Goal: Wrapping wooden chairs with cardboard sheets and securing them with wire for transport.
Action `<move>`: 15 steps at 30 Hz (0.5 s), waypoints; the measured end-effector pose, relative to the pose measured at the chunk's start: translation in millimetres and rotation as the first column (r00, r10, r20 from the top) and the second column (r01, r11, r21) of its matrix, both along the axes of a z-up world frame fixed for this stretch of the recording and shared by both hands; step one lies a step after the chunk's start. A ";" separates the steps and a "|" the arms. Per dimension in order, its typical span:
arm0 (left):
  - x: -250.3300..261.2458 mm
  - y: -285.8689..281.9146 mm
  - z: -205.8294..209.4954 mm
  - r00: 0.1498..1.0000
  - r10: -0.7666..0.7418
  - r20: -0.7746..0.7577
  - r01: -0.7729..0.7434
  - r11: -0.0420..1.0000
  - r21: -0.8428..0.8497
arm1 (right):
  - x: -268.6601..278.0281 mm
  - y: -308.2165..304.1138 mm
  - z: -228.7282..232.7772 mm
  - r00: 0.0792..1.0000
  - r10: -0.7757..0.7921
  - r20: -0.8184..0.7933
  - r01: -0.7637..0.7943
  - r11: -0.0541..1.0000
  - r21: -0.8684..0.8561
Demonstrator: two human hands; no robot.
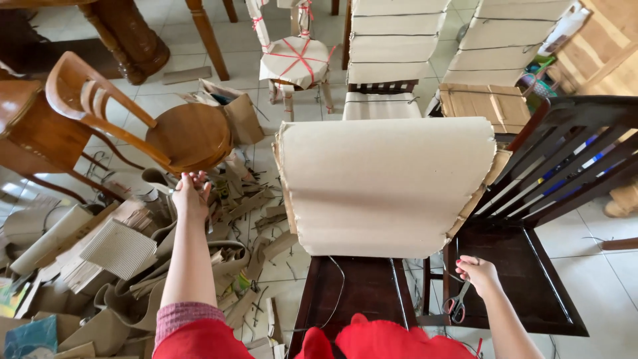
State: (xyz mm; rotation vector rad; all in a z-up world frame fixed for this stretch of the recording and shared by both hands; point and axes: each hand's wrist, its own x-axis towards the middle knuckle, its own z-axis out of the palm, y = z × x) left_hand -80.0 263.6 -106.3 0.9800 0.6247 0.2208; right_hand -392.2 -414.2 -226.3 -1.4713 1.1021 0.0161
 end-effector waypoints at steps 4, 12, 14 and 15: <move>51.0 -21.4 55.2 0.981 0.149 0.126 -0.120 0.969 -0.214 | 19.9 -31.3 -10.7 0.997 0.010 -0.073 -0.019 0.992 -0.121; 0.8 28.7 148.3 0.816 0.384 0.433 -0.226 0.900 -0.372 | -1.0 -44.9 3.2 0.503 0.493 -0.710 -0.767 0.634 -0.103; -51.0 -2.0 172.3 0.855 0.288 0.431 -0.200 0.950 -0.238 | 10.1 14.6 63.1 0.600 0.559 -0.573 -0.696 0.717 -0.029; -74.3 -16.7 185.7 0.893 0.175 0.414 -0.143 0.984 -0.108 | 16.1 46.1 94.1 0.704 0.572 -0.421 -0.607 0.792 0.061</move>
